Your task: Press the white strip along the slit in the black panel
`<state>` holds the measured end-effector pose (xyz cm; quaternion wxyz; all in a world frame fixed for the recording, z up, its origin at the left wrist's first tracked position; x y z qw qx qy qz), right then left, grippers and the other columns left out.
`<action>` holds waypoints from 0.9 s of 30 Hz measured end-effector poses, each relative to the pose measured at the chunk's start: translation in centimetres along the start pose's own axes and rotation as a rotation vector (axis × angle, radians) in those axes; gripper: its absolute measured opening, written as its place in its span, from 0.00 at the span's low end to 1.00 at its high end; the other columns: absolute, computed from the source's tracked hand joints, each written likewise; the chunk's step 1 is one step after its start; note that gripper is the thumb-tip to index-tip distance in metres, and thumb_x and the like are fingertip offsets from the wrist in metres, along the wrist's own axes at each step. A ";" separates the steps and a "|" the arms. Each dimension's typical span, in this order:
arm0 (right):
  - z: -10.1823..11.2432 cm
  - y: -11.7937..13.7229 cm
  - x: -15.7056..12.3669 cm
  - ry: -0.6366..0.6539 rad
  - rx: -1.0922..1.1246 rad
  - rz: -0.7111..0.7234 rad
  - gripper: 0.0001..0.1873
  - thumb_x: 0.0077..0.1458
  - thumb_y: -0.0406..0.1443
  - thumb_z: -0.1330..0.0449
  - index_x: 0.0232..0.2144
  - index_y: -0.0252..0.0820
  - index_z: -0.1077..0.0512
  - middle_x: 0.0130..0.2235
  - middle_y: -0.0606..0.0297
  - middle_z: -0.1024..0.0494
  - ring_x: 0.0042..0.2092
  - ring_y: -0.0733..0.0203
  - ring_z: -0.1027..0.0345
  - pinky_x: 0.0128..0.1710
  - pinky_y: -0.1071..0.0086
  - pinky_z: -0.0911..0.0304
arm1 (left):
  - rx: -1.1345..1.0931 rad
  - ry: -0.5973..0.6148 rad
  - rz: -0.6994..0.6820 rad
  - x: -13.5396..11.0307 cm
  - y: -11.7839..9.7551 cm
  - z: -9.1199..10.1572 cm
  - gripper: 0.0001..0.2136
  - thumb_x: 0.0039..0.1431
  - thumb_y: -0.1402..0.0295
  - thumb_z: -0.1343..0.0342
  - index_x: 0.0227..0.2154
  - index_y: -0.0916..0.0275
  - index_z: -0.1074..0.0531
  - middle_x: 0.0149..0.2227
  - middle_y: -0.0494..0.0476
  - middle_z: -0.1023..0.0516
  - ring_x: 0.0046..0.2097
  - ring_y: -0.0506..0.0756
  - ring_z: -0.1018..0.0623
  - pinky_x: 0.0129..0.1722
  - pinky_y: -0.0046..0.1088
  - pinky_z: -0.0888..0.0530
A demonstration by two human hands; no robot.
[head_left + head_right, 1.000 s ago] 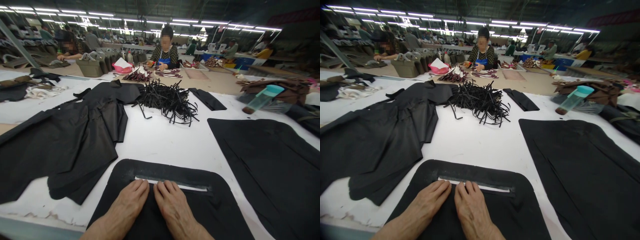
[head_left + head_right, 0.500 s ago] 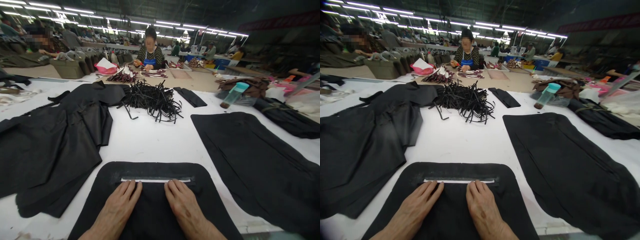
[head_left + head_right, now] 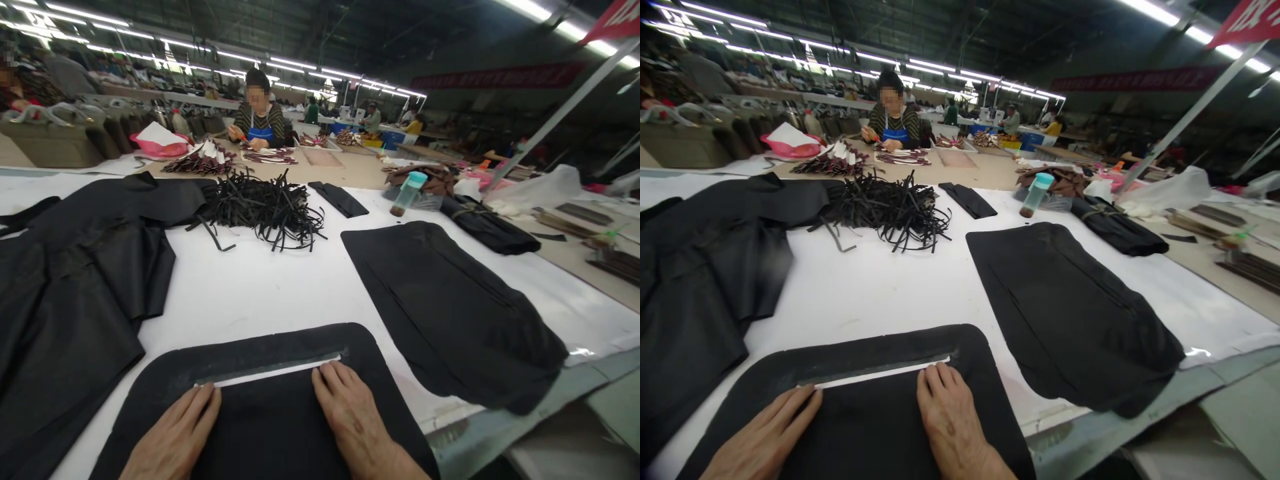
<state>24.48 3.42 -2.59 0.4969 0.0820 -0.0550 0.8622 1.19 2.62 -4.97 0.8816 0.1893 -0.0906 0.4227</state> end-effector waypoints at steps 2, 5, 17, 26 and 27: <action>0.0 -1.2 -0.5 0.006 -0.008 -0.048 0.24 0.44 0.19 0.41 0.47 0.31 0.33 0.43 0.55 0.30 0.44 0.52 0.36 0.46 0.63 0.36 | -0.034 0.010 0.029 -0.1 0.0 0.1 0.27 0.43 0.86 0.60 0.45 0.64 0.29 0.45 0.61 0.25 0.45 0.58 0.25 0.42 0.29 0.23; 0.0 -2.5 -1.2 -0.005 -0.030 -0.043 0.24 0.45 0.18 0.46 0.46 0.32 0.33 0.42 0.55 0.31 0.44 0.51 0.36 0.45 0.62 0.35 | -0.062 0.100 0.086 0.5 -0.8 0.4 0.29 0.44 0.87 0.61 0.48 0.63 0.31 0.48 0.59 0.27 0.48 0.56 0.27 0.46 0.29 0.26; 1.6 -3.6 -0.7 -0.098 -0.141 0.018 0.19 0.47 0.18 0.54 0.32 0.38 0.30 0.38 0.53 0.31 0.38 0.48 0.37 0.34 0.56 0.35 | -0.277 0.248 0.314 0.2 1.0 2.0 0.19 0.50 0.86 0.57 0.43 0.69 0.30 0.46 0.65 0.28 0.48 0.59 0.28 0.48 0.36 0.27; 2.3 3.6 4.9 0.057 0.244 0.071 0.14 0.52 0.21 0.50 0.32 0.43 0.32 0.35 0.62 0.34 0.35 0.54 0.40 0.33 0.63 0.39 | -0.674 0.206 0.426 3.1 3.8 3.3 0.14 0.61 0.79 0.60 0.35 0.61 0.30 0.38 0.53 0.30 0.40 0.52 0.31 0.40 0.29 0.30; 2.2 4.7 6.0 0.091 0.262 0.082 0.12 0.53 0.22 0.48 0.32 0.43 0.32 0.35 0.63 0.34 0.35 0.54 0.40 0.33 0.64 0.39 | -0.662 0.234 0.409 3.5 3.6 3.0 0.14 0.60 0.80 0.60 0.34 0.61 0.30 0.37 0.53 0.30 0.39 0.52 0.31 0.40 0.29 0.30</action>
Point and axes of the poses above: each hand's wrist, its own x-axis towards the middle knuckle, its own z-axis out of the back of the hand, y = z × x, the point moved 6 cm from there along x, towards the middle knuckle
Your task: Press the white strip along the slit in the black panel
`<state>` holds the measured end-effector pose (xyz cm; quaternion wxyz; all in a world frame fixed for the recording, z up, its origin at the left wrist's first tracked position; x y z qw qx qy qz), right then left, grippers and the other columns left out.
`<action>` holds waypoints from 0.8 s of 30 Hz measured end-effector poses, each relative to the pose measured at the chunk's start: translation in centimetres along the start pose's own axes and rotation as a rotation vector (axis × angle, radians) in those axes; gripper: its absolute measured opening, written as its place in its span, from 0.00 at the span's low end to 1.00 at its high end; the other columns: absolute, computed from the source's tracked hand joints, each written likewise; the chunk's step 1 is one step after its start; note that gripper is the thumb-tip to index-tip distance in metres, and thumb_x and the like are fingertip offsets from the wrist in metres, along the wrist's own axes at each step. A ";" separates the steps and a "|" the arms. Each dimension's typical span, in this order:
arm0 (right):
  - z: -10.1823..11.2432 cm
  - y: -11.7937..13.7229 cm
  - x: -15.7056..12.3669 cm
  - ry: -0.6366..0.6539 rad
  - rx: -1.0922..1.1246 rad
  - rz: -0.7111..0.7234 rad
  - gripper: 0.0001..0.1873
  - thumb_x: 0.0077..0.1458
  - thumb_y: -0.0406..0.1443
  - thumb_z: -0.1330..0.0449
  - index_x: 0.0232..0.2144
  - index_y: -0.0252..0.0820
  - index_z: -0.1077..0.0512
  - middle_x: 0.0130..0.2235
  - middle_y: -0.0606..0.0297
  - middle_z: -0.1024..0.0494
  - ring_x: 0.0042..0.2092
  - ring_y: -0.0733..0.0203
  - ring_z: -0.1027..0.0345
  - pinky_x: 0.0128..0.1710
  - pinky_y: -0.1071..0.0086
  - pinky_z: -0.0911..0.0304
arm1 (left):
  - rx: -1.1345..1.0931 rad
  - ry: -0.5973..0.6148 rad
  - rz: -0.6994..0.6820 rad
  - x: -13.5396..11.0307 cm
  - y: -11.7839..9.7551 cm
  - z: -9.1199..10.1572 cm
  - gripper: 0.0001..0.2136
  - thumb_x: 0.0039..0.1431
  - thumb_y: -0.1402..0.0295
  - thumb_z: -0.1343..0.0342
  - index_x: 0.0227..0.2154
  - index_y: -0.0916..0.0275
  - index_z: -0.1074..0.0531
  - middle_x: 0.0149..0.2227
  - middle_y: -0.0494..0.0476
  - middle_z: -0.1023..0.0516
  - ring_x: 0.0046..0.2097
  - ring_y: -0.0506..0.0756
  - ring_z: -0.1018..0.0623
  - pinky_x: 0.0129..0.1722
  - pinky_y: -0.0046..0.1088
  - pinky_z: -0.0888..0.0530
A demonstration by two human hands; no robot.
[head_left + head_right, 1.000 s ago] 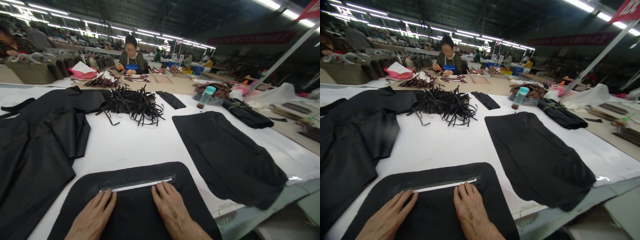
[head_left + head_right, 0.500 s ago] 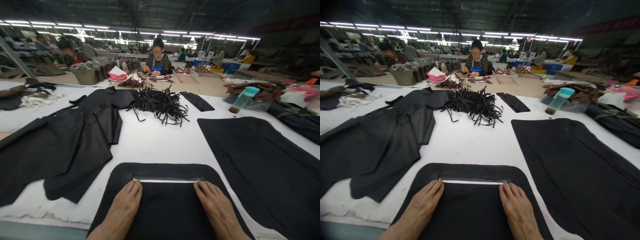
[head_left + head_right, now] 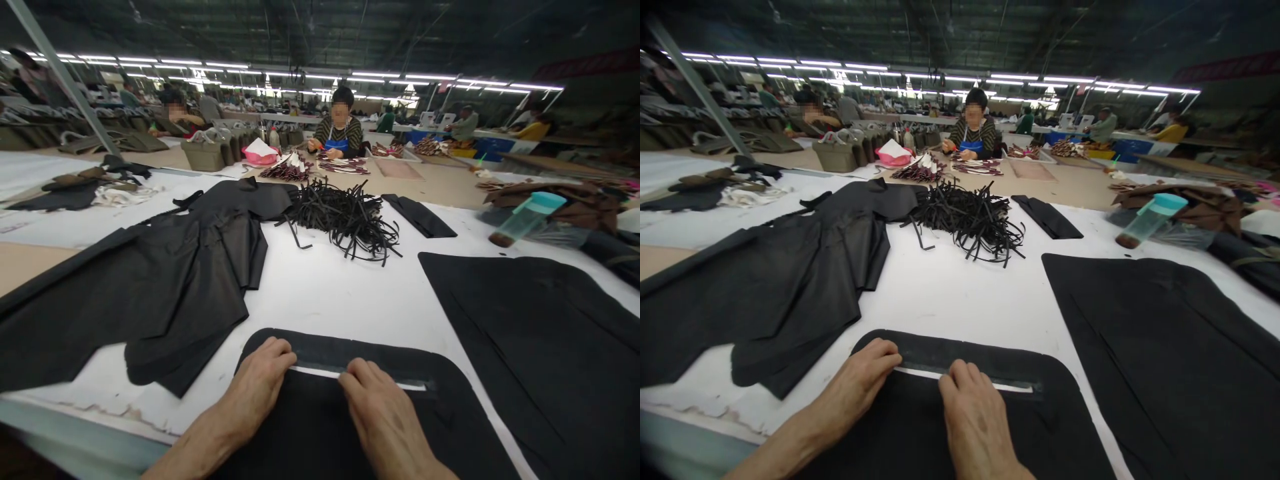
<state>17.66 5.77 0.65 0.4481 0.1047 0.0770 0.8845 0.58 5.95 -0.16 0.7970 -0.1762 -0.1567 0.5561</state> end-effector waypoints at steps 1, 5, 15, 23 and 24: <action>-0.3 0.8 1.2 0.027 0.006 0.006 0.11 0.53 0.22 0.45 0.31 0.43 0.32 0.34 0.64 0.34 0.35 0.55 0.40 0.34 0.64 0.40 | 0.020 0.020 -0.002 0.4 -0.1 -0.3 0.13 0.59 0.81 0.59 0.32 0.62 0.30 0.36 0.53 0.30 0.39 0.53 0.32 0.39 0.30 0.31; -2.0 2.0 4.4 0.073 -0.022 0.039 0.09 0.54 0.24 0.39 0.31 0.42 0.32 0.34 0.66 0.34 0.36 0.56 0.39 0.34 0.65 0.41 | 0.056 0.038 0.013 1.0 0.3 -1.3 0.12 0.56 0.82 0.57 0.31 0.64 0.30 0.36 0.55 0.30 0.38 0.55 0.33 0.39 0.33 0.31; -5.2 2.1 4.2 0.013 -0.191 0.266 0.13 0.49 0.24 0.36 0.36 0.36 0.32 0.36 0.61 0.34 0.36 0.54 0.43 0.33 0.63 0.43 | 0.051 0.081 -0.033 0.8 1.2 -1.8 0.11 0.59 0.80 0.57 0.34 0.61 0.31 0.38 0.54 0.32 0.40 0.54 0.33 0.41 0.31 0.32; -4.2 1.2 5.3 0.098 -0.048 0.175 0.09 0.54 0.26 0.38 0.30 0.40 0.34 0.34 0.64 0.34 0.36 0.56 0.42 0.33 0.65 0.45 | 0.097 0.016 -0.083 1.2 1.2 -2.3 0.07 0.60 0.77 0.54 0.31 0.61 0.33 0.35 0.53 0.33 0.38 0.55 0.34 0.39 0.34 0.32; -4.1 1.0 5.3 0.104 -0.031 0.168 0.09 0.54 0.26 0.38 0.30 0.40 0.34 0.34 0.65 0.34 0.36 0.57 0.41 0.34 0.66 0.45 | 0.096 0.005 -0.090 1.3 1.2 -2.4 0.08 0.60 0.77 0.55 0.31 0.62 0.33 0.35 0.54 0.33 0.38 0.55 0.34 0.39 0.34 0.32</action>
Point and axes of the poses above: each hand's wrist, its own x-axis towards the middle knuckle, its own z-axis out of the back of the hand, y = z × x, the point moved 6 cm from there along x, towards the middle knuckle
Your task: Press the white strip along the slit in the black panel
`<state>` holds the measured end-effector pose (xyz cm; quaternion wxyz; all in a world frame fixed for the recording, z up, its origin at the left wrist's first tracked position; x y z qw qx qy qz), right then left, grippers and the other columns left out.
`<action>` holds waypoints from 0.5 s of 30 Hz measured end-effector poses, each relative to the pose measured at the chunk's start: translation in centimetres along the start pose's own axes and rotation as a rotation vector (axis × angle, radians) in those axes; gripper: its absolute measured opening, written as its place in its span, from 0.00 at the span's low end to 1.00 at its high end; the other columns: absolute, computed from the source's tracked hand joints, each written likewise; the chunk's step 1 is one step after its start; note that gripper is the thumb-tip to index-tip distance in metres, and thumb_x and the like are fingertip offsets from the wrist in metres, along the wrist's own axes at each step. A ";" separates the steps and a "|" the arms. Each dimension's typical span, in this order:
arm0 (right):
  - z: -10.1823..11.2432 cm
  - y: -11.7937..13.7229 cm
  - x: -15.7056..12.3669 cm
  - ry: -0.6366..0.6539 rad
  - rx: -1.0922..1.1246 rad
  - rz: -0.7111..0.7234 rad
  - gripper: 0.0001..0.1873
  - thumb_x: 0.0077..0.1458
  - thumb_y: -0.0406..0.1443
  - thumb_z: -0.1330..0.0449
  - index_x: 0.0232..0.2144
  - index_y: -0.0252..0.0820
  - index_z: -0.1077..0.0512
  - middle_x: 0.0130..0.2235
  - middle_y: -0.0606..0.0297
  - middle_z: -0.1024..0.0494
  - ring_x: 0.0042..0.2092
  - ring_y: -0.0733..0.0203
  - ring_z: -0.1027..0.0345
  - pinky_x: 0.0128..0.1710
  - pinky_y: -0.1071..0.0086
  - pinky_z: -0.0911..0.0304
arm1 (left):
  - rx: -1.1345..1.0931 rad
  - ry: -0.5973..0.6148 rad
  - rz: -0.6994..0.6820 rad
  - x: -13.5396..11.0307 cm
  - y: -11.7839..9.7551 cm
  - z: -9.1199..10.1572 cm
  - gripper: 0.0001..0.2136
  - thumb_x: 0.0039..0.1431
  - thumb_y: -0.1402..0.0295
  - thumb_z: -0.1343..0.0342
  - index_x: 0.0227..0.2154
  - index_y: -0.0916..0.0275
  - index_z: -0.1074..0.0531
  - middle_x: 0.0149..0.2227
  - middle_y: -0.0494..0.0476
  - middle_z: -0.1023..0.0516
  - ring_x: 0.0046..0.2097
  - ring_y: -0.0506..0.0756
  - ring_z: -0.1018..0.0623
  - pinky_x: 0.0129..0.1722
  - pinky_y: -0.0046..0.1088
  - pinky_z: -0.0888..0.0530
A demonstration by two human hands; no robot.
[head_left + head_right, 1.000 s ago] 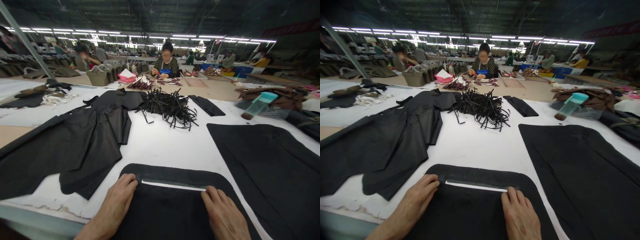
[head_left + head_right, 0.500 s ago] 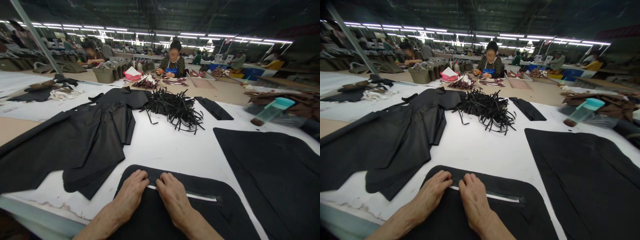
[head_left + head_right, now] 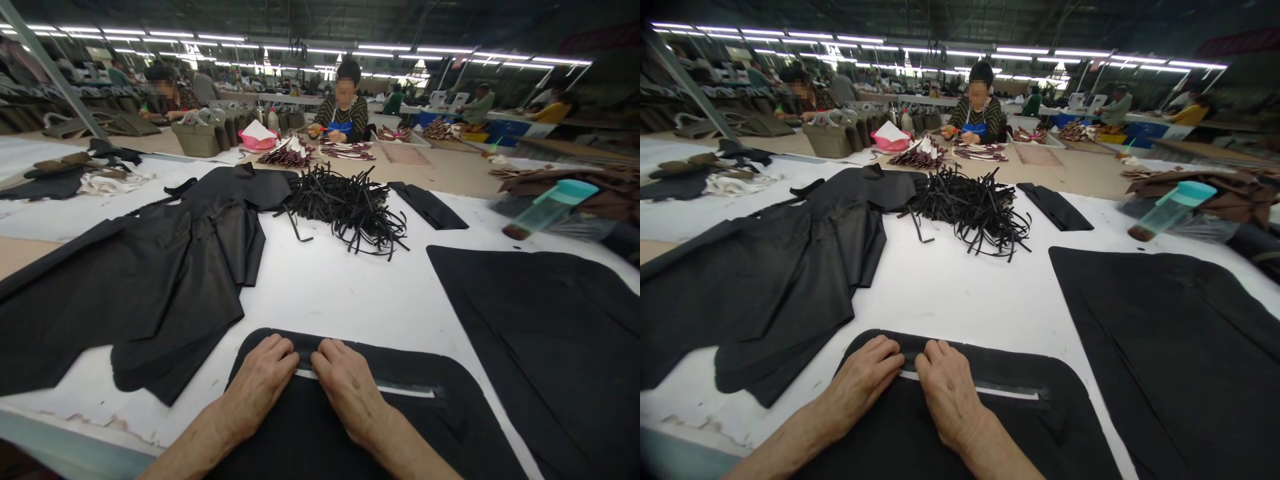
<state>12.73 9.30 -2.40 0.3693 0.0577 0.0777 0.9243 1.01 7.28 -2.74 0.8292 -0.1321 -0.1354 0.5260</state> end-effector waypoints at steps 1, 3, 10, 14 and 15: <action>0.1 -0.1 0.0 0.000 0.019 -0.004 0.09 0.55 0.26 0.39 0.30 0.41 0.34 0.34 0.65 0.34 0.37 0.57 0.41 0.34 0.67 0.44 | -0.003 -0.009 -0.004 0.0 0.0 -0.1 0.08 0.61 0.78 0.56 0.31 0.62 0.33 0.35 0.54 0.33 0.38 0.55 0.34 0.39 0.34 0.32; 0.3 -0.2 -0.1 -0.007 0.057 -0.010 0.08 0.56 0.26 0.39 0.30 0.41 0.34 0.35 0.65 0.34 0.37 0.58 0.41 0.35 0.68 0.44 | -0.007 -0.031 -0.015 0.0 0.1 -0.1 0.09 0.61 0.78 0.57 0.32 0.63 0.33 0.36 0.55 0.32 0.38 0.55 0.33 0.39 0.35 0.31; 0.2 -0.3 -0.9 -0.077 0.009 -0.019 0.10 0.53 0.25 0.37 0.33 0.40 0.34 0.36 0.64 0.35 0.36 0.56 0.43 0.36 0.64 0.45 | -0.024 -0.105 -0.047 -0.3 0.1 -0.1 0.09 0.62 0.77 0.59 0.37 0.63 0.34 0.37 0.56 0.32 0.39 0.56 0.33 0.39 0.36 0.30; 0.0 -1.2 -2.1 -0.092 -0.011 -0.031 0.10 0.53 0.25 0.38 0.34 0.39 0.34 0.36 0.63 0.35 0.36 0.55 0.43 0.36 0.63 0.45 | -0.019 -0.168 -0.056 -0.6 0.4 -0.2 0.09 0.61 0.78 0.59 0.36 0.63 0.34 0.39 0.58 0.33 0.40 0.56 0.32 0.39 0.35 0.30; 0.0 -1.6 -2.4 -0.097 0.003 -0.045 0.10 0.53 0.25 0.38 0.34 0.39 0.33 0.36 0.63 0.35 0.36 0.55 0.43 0.36 0.63 0.45 | -0.013 -0.186 -0.053 -0.7 0.5 -0.2 0.09 0.60 0.78 0.59 0.35 0.63 0.34 0.41 0.58 0.34 0.41 0.56 0.32 0.40 0.35 0.30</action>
Point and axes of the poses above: each hand's wrist, its own x-axis towards the middle knuckle, its own z-axis out of the back of the hand, y = z × x, the point moved 6 cm from there along x, towards the middle knuckle
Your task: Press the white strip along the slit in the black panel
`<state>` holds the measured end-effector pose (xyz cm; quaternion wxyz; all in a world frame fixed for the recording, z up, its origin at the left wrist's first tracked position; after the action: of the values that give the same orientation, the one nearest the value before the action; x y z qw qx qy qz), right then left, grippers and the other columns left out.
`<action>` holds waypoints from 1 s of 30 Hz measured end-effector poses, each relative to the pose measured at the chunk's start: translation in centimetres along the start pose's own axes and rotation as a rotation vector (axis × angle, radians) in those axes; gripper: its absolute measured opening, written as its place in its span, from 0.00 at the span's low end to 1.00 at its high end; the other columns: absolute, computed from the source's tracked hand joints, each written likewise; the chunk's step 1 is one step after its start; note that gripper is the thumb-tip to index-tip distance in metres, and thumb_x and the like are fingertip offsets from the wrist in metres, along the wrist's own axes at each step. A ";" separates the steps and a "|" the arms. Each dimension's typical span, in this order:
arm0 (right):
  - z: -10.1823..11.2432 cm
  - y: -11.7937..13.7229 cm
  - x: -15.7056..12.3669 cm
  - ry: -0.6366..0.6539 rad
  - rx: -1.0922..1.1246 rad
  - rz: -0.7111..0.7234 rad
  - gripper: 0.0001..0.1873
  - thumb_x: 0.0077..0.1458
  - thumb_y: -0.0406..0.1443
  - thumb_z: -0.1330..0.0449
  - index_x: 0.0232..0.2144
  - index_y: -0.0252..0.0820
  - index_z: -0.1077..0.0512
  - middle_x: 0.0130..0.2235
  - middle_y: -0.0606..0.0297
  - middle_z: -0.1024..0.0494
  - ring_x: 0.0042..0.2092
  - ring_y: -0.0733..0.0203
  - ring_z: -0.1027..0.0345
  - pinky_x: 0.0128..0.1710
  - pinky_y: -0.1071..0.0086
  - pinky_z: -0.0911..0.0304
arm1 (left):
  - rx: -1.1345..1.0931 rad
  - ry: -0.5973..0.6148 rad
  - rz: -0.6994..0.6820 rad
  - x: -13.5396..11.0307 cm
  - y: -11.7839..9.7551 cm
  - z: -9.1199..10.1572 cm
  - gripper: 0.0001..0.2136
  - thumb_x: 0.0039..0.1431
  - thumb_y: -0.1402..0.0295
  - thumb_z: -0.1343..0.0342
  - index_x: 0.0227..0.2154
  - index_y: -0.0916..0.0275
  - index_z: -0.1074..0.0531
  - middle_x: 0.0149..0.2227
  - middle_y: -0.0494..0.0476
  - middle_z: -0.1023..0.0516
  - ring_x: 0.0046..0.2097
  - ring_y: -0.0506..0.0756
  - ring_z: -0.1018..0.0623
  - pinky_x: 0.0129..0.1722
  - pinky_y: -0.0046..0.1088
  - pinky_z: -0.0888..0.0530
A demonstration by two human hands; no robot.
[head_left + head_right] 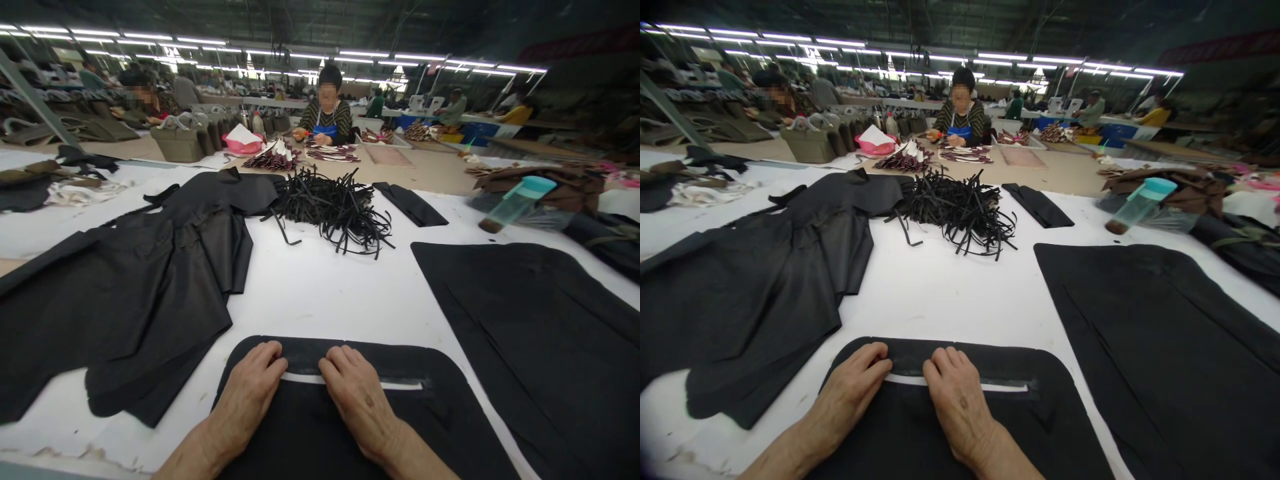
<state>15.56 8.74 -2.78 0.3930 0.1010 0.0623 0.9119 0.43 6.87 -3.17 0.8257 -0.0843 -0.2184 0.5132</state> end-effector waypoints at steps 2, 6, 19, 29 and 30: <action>0.3 -0.8 -0.6 -0.010 0.024 -0.040 0.10 0.53 0.24 0.38 0.35 0.39 0.33 0.36 0.64 0.35 0.36 0.55 0.43 0.36 0.63 0.45 | 0.008 -0.020 -0.001 0.0 0.1 0.1 0.09 0.60 0.79 0.58 0.35 0.63 0.34 0.43 0.59 0.35 0.43 0.57 0.32 0.41 0.35 0.30; 0.8 -2.1 -1.5 -0.032 0.067 -0.111 0.09 0.54 0.23 0.41 0.32 0.39 0.33 0.34 0.64 0.35 0.36 0.55 0.43 0.35 0.63 0.46 | -0.033 0.034 0.020 0.3 0.3 -0.1 0.09 0.60 0.78 0.59 0.33 0.63 0.35 0.40 0.58 0.35 0.40 0.56 0.32 0.39 0.34 0.30; 0.2 -3.2 -1.8 -0.034 0.062 -0.309 0.12 0.55 0.22 0.47 0.27 0.42 0.35 0.30 0.65 0.36 0.34 0.54 0.42 0.36 0.62 0.48 | 0.069 0.059 0.223 0.7 -0.1 0.0 0.11 0.61 0.76 0.60 0.30 0.61 0.33 0.38 0.57 0.32 0.39 0.57 0.33 0.40 0.40 0.34; 0.4 -3.2 -1.2 0.076 -0.016 -0.379 0.10 0.57 0.23 0.45 0.28 0.41 0.33 0.31 0.63 0.33 0.35 0.53 0.40 0.37 0.61 0.48 | 0.150 0.086 0.342 1.0 -0.5 -0.1 0.08 0.60 0.76 0.57 0.30 0.63 0.33 0.38 0.58 0.32 0.40 0.59 0.34 0.41 0.42 0.35; 0.5 -3.3 -1.1 0.087 -0.016 -0.385 0.10 0.57 0.24 0.44 0.28 0.41 0.33 0.31 0.63 0.33 0.35 0.53 0.40 0.37 0.61 0.47 | 0.158 0.091 0.347 1.1 -0.5 -0.2 0.08 0.60 0.76 0.56 0.30 0.63 0.33 0.37 0.58 0.32 0.40 0.59 0.34 0.40 0.42 0.35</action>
<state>18.73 10.20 -3.10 0.5579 0.0446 0.0901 0.8238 1.29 7.61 -2.86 0.7380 -0.0786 -0.1221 0.6590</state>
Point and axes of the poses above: each hand's wrist, its own x-axis towards the middle knuckle, its own z-axis out of the back of the hand, y = z × x, the point moved 6 cm from there along x, towards the middle knuckle
